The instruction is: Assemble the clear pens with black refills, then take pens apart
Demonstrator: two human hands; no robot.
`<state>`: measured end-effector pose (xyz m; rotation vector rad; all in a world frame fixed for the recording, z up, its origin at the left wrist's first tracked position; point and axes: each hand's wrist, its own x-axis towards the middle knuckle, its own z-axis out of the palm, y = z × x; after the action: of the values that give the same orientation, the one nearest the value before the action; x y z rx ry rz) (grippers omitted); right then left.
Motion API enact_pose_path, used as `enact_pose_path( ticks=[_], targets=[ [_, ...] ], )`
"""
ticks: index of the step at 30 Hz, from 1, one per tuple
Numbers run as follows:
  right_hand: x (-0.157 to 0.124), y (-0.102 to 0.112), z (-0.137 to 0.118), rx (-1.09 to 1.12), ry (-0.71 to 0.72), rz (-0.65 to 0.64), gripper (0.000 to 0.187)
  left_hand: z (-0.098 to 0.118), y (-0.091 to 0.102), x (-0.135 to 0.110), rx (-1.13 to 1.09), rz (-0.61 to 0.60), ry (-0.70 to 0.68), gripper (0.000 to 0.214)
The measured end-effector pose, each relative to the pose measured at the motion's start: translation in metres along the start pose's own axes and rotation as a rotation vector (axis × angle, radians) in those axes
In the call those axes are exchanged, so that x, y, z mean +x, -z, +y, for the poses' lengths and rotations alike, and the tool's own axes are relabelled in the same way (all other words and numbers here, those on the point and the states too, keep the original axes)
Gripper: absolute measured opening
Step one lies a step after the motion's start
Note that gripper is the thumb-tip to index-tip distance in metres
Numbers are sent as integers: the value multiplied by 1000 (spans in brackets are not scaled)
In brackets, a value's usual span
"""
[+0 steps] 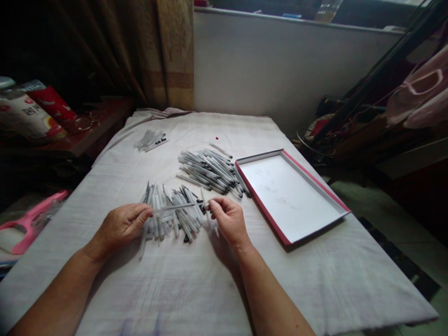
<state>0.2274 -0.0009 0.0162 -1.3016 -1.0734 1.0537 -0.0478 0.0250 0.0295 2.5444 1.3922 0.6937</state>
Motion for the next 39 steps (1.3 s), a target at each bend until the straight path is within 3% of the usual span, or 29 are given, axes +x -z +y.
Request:
enact_pose_path(
  ticks=[4, 7, 15, 22, 27, 33, 39],
  targets=[
    [7, 12, 1, 96, 6, 228, 26, -20, 12, -3, 61, 79, 123, 43],
    [7, 11, 3, 114, 20, 305, 25, -29, 20, -4, 120, 125, 195, 40],
    [-12, -13, 13, -119, 207, 101, 17, -15, 11, -1, 63, 142, 205, 42],
    [-14, -10, 14, -517, 384, -59, 16, -7, 5, -1, 7, 132, 176, 38],
    [-14, -6, 12, -681, 409, -101, 16, -6, 4, -1, -14, 119, 155, 36],
    [-12, -3, 8, -676, 380, -121, 15, -3, 2, -2, -107, 86, 106, 32],
    [-13, -4, 2, -470, 284, -170, 35, 13, -9, -3, -206, 83, -46, 27]
  ],
)
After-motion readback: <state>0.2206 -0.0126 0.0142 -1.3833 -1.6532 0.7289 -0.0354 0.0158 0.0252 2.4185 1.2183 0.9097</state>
